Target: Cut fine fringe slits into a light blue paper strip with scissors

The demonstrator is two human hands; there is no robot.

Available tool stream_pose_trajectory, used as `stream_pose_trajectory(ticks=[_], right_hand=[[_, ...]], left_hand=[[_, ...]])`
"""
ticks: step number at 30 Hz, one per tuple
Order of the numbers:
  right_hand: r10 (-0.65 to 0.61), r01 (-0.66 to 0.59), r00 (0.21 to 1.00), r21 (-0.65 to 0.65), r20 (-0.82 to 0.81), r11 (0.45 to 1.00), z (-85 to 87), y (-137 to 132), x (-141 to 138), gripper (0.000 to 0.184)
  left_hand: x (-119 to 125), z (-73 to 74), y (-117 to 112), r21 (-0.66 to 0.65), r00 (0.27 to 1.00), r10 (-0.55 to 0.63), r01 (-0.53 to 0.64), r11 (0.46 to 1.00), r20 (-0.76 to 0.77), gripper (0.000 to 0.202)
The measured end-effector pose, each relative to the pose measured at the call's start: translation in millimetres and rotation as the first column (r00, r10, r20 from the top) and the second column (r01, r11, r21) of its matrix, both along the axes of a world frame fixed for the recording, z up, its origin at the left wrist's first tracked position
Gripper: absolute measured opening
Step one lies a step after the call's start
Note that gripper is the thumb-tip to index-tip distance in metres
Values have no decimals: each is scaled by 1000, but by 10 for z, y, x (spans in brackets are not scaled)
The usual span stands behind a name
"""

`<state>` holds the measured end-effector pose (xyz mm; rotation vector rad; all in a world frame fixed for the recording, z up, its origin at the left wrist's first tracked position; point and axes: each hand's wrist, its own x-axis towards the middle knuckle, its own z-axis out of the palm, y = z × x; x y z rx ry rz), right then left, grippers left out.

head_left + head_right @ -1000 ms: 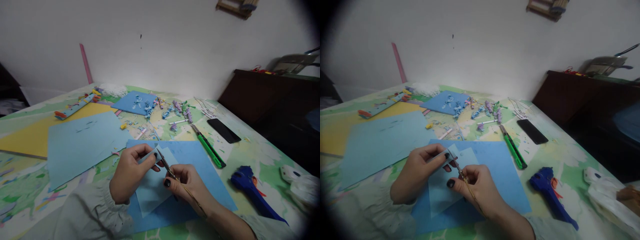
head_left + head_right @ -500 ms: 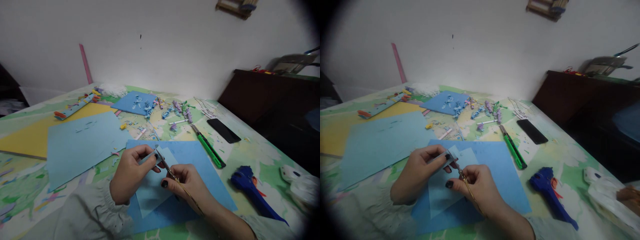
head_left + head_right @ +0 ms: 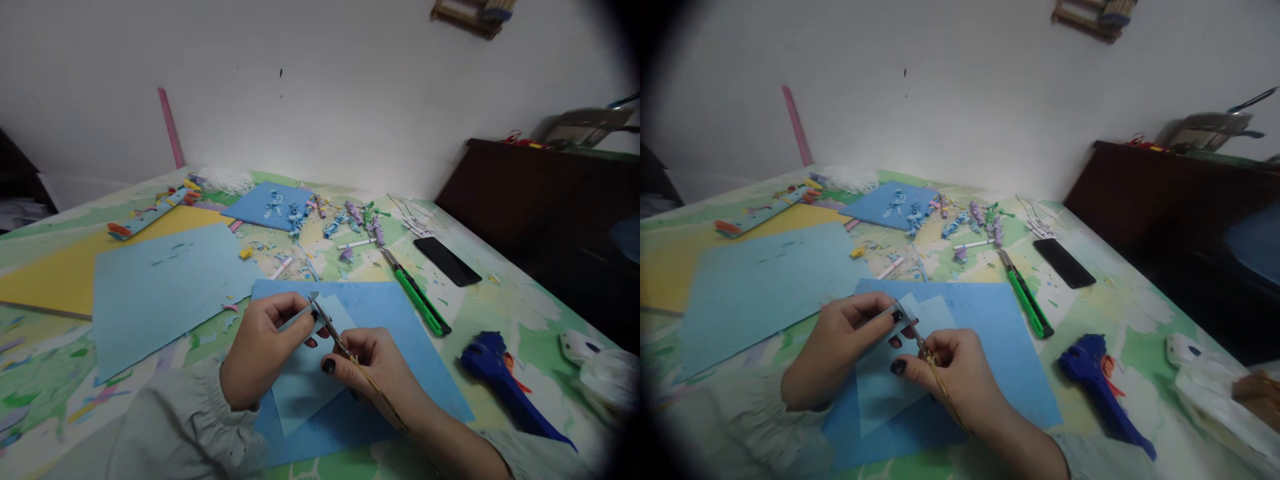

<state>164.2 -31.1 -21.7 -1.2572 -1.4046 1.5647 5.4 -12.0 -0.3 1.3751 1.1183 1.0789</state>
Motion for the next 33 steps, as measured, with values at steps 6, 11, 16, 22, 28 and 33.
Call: stream_pose_trajectory(ticks=[6, 11, 16, 22, 28, 33], right_hand=[[-6, 6, 1000, -10, 0, 1000, -37, 6, 4, 42], [1, -1, 1000, -10, -10, 1000, -62, 9, 11, 41], [4, -4, 1000, -7, 7, 1000, -58, 12, 7, 42], [-4, 4, 1000, 10, 10, 1000, -41, 13, 7, 43], [-7, 6, 1000, 19, 26, 1000, -37, 7, 5, 46], [-16, 15, 1000, 16, 9, 1000, -20, 6, 0, 46]], left_hand=[[3, -8, 6, -1, 1000, 4, -4, 1000, -11, 13], [7, 1, 5, 6, 1000, 5, -5, 1000, -3, 13], [4, 0, 1, 12, 1000, -9, 9, 1000, 13, 13], [-6, -15, 0, -12, 995, -67, 68, 998, 80, 15], [-7, -18, -12, -32, 996, -62, 64, 997, 70, 16], [-5, -11, -6, -24, 996, -69, 71, 997, 54, 15]])
